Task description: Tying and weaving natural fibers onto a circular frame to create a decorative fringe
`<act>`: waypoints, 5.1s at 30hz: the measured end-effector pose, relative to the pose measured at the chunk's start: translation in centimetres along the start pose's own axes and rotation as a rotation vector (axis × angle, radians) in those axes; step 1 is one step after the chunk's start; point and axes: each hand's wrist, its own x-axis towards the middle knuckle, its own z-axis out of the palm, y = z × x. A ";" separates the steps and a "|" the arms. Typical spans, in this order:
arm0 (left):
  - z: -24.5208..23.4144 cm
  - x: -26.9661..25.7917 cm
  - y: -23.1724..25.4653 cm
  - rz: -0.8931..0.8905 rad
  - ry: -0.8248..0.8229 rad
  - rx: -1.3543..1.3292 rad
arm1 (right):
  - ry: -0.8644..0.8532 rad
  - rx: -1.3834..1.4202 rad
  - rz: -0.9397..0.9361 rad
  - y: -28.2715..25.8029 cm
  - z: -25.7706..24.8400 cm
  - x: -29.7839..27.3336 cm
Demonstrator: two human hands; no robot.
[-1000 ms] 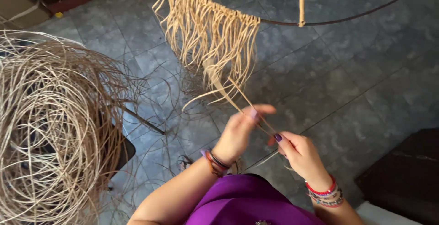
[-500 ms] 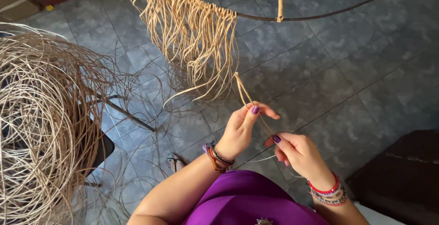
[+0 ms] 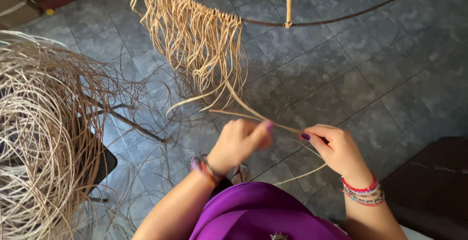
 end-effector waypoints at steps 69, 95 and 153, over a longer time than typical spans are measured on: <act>-20.4 7.9 -7.9 0.455 0.046 0.637 | -0.173 -0.069 -0.021 -6.3 0.6 13.6; -10.6 9.3 -4.1 0.834 0.627 0.265 | 0.301 -0.102 -0.507 -2.1 -3.8 20.8; -5.5 20.7 2.3 0.251 0.400 -0.061 | 0.509 -0.365 -0.729 2.1 3.4 18.1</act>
